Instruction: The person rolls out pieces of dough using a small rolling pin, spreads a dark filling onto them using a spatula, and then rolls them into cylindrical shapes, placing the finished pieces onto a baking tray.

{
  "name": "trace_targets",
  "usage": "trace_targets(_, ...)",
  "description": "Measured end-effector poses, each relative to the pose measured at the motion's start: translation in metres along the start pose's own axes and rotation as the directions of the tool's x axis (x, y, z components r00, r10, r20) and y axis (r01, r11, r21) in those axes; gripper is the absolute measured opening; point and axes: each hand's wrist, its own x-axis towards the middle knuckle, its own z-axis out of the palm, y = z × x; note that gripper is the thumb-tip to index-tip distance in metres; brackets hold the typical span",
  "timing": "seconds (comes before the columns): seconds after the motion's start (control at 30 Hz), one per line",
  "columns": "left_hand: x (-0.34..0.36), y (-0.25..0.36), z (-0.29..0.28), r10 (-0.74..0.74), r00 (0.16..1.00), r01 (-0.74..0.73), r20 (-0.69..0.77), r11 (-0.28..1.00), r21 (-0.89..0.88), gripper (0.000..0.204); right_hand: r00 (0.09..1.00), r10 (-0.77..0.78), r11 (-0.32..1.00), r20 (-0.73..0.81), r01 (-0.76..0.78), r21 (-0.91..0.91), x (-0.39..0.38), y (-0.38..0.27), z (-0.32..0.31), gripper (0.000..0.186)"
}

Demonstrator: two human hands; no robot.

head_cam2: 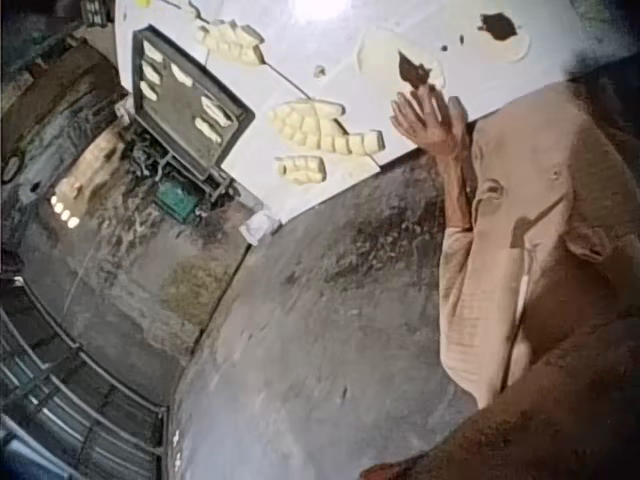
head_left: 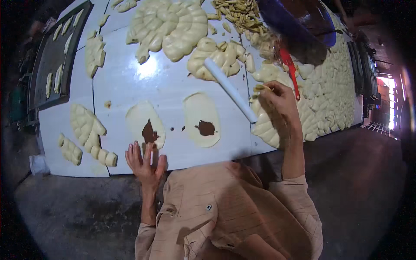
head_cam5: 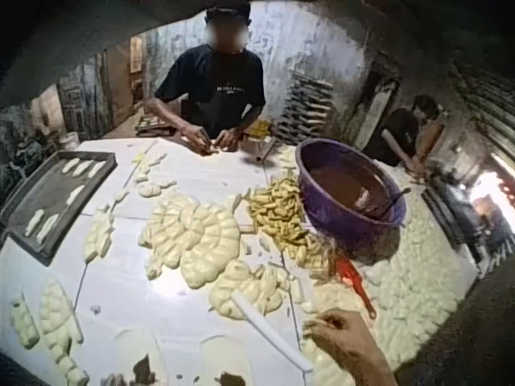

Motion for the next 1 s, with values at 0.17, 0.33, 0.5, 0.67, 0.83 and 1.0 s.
trace_targets(0.17,0.063,0.057,-0.012,0.093,0.994,-0.072,0.062,0.957,-0.282,0.045,0.982,0.089,0.991,0.166,-0.103,0.08,-0.045,-0.008,0.036,0.02)
trace_targets(0.33,0.097,0.105,0.004,0.062,0.982,0.078,0.181,0.734,-0.674,0.041,0.909,0.047,0.974,0.415,-0.134,0.183,-0.056,0.016,0.081,0.025)
trace_targets(0.5,0.091,0.109,0.011,-0.048,0.842,0.474,0.537,0.54,-0.696,0.033,0.887,0.087,0.946,0.452,-0.216,0.242,-0.07,0.017,0.102,0.025)
trace_targets(0.67,0.078,0.108,0.015,-0.042,0.928,0.265,0.369,0.772,-0.578,0.029,0.957,0.049,0.987,0.285,-0.09,0.134,-0.07,0.029,0.095,0.03)
trace_targets(0.83,0.082,0.114,0.022,0.058,0.98,0.016,0.192,0.931,-0.365,0.035,0.99,-0.015,0.997,0.143,0.004,0.074,-0.071,0.035,0.086,0.03)
trace_targets(1.0,0.077,0.108,0.034,0.043,0.988,0.014,0.145,0.929,-0.37,0.026,0.993,-0.035,0.999,0.116,0.032,0.032,-0.072,0.048,0.083,0.029)
